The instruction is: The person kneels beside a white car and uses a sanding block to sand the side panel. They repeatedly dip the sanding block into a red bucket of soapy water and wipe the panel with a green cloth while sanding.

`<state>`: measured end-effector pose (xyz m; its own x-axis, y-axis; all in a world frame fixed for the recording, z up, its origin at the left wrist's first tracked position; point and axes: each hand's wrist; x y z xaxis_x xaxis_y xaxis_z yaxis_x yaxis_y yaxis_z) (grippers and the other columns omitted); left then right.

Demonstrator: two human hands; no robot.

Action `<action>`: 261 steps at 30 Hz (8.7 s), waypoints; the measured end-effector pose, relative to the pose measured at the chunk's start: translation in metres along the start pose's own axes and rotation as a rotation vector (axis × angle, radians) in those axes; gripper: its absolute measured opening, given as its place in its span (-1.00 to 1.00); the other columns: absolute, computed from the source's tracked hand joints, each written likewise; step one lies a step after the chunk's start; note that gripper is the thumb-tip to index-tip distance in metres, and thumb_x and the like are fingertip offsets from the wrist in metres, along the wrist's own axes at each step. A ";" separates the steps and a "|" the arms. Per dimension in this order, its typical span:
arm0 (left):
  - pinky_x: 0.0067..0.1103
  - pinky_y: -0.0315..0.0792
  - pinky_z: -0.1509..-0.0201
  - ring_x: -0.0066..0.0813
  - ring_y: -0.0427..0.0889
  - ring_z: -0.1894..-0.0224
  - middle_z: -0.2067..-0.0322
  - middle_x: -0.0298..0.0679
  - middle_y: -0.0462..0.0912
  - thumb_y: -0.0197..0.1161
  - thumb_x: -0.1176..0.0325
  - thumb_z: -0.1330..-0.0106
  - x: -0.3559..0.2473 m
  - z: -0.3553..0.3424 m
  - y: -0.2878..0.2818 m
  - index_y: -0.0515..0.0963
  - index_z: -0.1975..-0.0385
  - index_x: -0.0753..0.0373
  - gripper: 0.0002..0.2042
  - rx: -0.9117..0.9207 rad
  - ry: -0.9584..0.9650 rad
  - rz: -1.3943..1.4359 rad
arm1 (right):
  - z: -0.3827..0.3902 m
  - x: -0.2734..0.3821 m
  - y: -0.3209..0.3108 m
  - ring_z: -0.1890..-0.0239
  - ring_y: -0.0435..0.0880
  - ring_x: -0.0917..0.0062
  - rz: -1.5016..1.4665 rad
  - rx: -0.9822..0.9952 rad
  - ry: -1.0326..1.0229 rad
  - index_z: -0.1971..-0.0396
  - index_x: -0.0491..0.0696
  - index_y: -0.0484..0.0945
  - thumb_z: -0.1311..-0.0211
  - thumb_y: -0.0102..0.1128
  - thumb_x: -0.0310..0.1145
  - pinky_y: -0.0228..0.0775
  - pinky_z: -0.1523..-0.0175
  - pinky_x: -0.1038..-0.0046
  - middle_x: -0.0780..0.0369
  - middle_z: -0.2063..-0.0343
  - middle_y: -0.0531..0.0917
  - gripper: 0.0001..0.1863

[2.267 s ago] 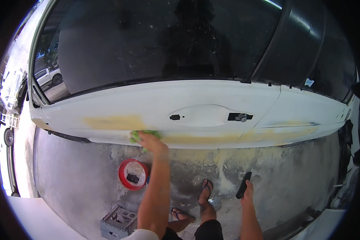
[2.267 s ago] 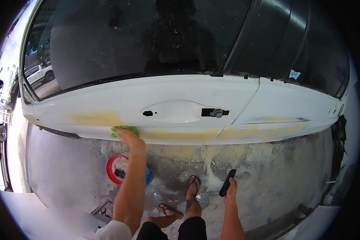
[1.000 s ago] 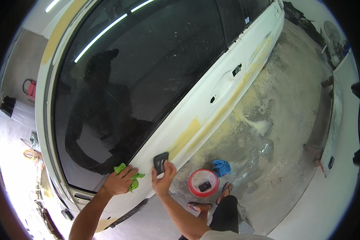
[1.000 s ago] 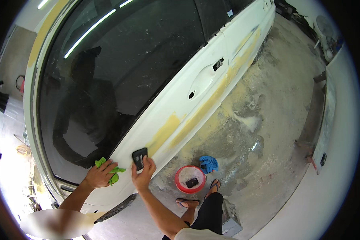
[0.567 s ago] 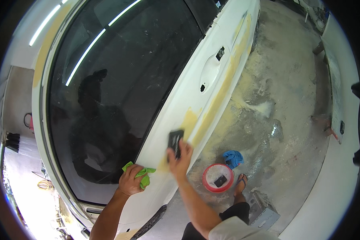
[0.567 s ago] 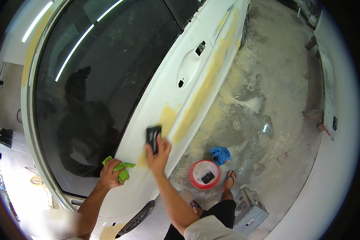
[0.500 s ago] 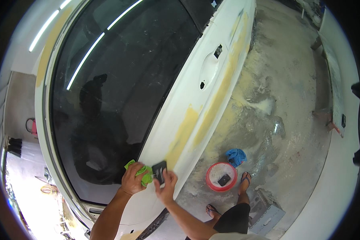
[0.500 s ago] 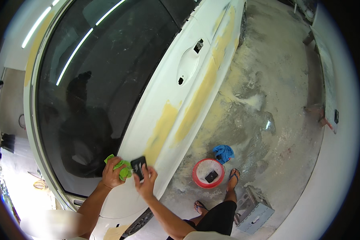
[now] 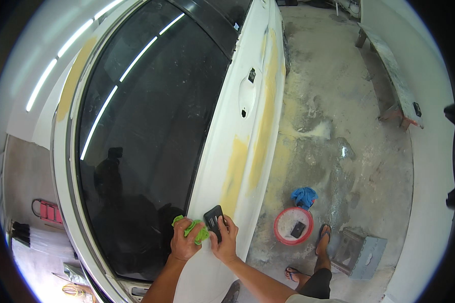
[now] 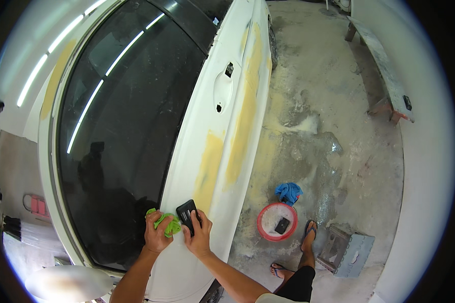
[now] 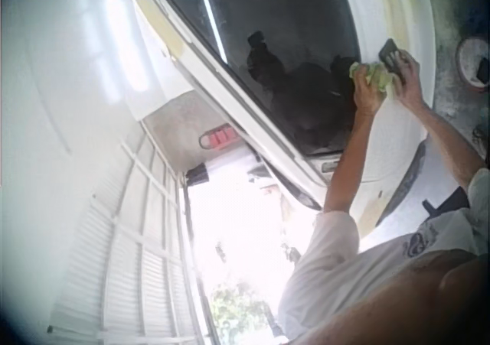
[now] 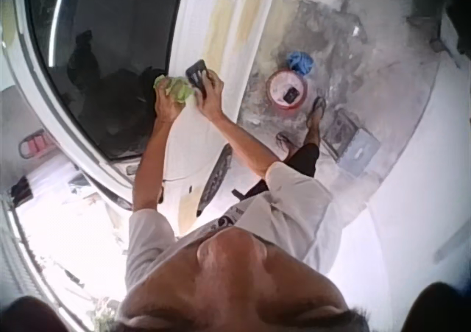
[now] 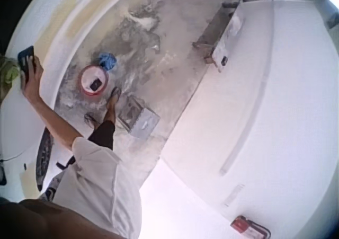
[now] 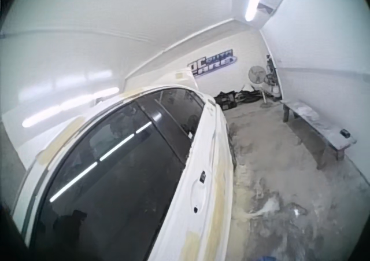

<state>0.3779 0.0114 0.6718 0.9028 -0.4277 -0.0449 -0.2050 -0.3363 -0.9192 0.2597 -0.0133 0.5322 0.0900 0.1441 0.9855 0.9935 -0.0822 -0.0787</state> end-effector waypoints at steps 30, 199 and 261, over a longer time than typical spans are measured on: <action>-0.25 0.42 -0.34 -0.13 0.46 -0.31 -0.14 -0.26 0.60 0.40 0.49 -0.14 0.039 -0.266 0.075 0.63 -0.04 0.11 -0.59 0.341 0.020 -0.184 | 0.022 -0.047 -0.015 -0.33 0.33 -0.05 -0.143 0.036 0.016 -0.35 -0.19 0.33 -0.27 0.36 -0.35 0.12 -0.45 0.01 -0.09 -0.29 0.41 -0.31; -0.41 0.55 -0.09 -0.27 0.54 -0.19 -0.01 -0.39 0.58 0.44 0.49 0.17 0.012 -0.117 0.035 0.67 0.12 0.00 -0.52 0.193 0.049 -0.250 | -0.097 -0.038 -0.033 -0.07 0.63 0.27 -0.144 -0.221 0.209 -0.12 -0.03 0.65 -0.05 0.65 -0.21 0.51 -0.16 0.31 0.10 0.01 0.62 -0.40; -0.42 0.60 -0.06 -0.26 0.56 -0.14 0.04 -0.32 0.58 0.31 0.42 -0.13 0.014 -0.116 0.033 0.65 0.15 0.08 -0.74 0.134 0.040 -0.183 | -0.059 -0.043 -0.043 -0.07 0.53 0.15 0.027 -0.001 0.039 -0.32 -0.08 0.52 -0.29 0.43 -0.13 0.43 -0.13 0.27 -0.02 -0.03 0.49 -0.35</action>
<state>0.3400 -0.1035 0.6864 0.9041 -0.4038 0.1401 0.0147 -0.2982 -0.9544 0.2095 -0.0746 0.5019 0.1143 0.1032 0.9881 0.9906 -0.0864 -0.1056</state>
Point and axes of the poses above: each hand's wrist, its own z-axis away from the middle knuckle, its own y-axis out of the palm, x = y × z
